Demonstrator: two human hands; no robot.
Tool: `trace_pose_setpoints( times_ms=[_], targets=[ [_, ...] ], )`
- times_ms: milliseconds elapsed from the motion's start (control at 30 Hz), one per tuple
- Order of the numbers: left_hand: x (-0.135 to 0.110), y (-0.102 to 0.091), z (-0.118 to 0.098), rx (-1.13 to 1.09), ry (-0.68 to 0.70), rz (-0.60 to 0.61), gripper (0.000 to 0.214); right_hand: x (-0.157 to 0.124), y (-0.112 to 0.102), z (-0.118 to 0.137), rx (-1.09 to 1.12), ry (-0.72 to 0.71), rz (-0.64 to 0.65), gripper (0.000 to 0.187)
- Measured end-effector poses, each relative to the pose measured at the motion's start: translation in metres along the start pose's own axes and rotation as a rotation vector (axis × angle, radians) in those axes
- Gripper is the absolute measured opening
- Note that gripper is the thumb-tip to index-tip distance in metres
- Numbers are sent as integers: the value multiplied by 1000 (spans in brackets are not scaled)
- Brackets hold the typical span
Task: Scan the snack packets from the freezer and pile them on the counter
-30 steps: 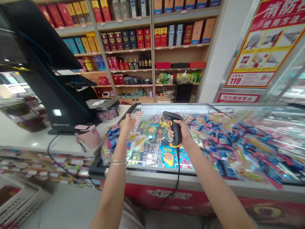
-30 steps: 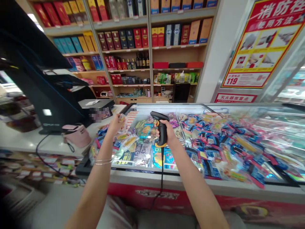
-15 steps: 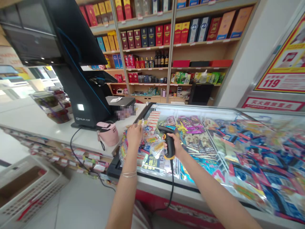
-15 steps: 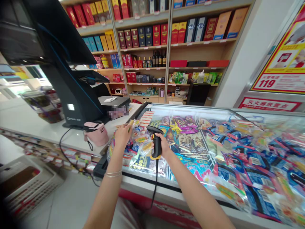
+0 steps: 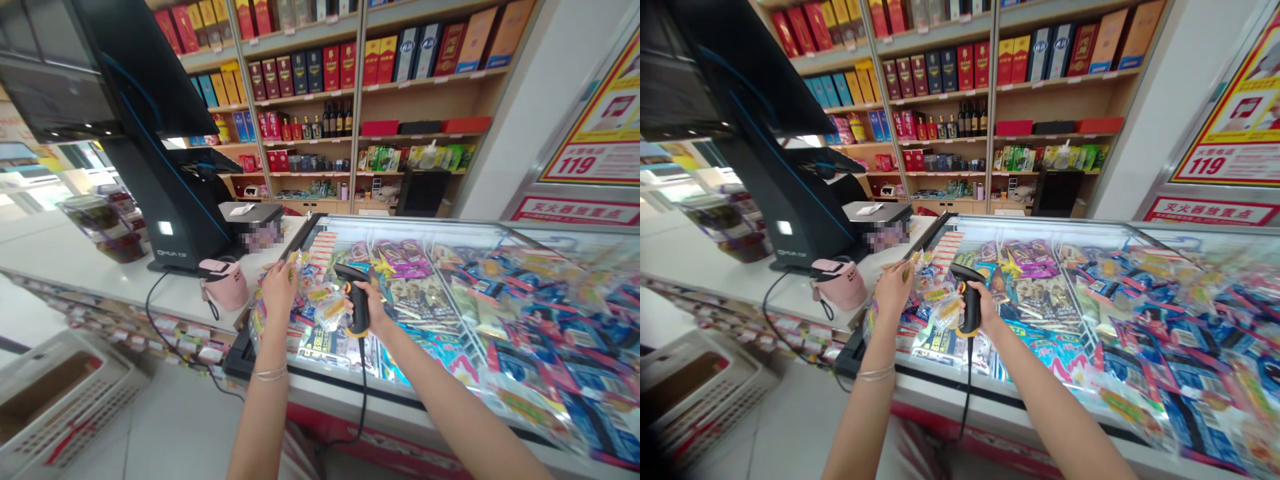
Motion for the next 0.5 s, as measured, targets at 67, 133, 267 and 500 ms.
trace_pose_setpoints(
  times_ms=[67, 133, 267, 500],
  targets=[
    [1, 2, 2, -14, -2, -4, 34, 0, 2, 0, -13, 13, 4, 24],
    [2, 4, 4, -30, -6, -11, 34, 0, 4, 1, -7, 23, 4, 24],
    [4, 5, 4, -64, -15, -17, 34, -3, 10, 6, 64, 30, -76, 21],
    [-1, -15, -14, -49, -69, 2, 32, -26, 31, 31, -22, 124, -285, 11]
  ],
)
Point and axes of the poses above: each hand's wrist, its own x-axis towards the middle knuckle, its own y-axis out of the palm, z = x × y, the point moved 4 cm from there along x, towards the middle knuckle, and after that the axes turned 13 degrees about z, right-handed, at the moved point
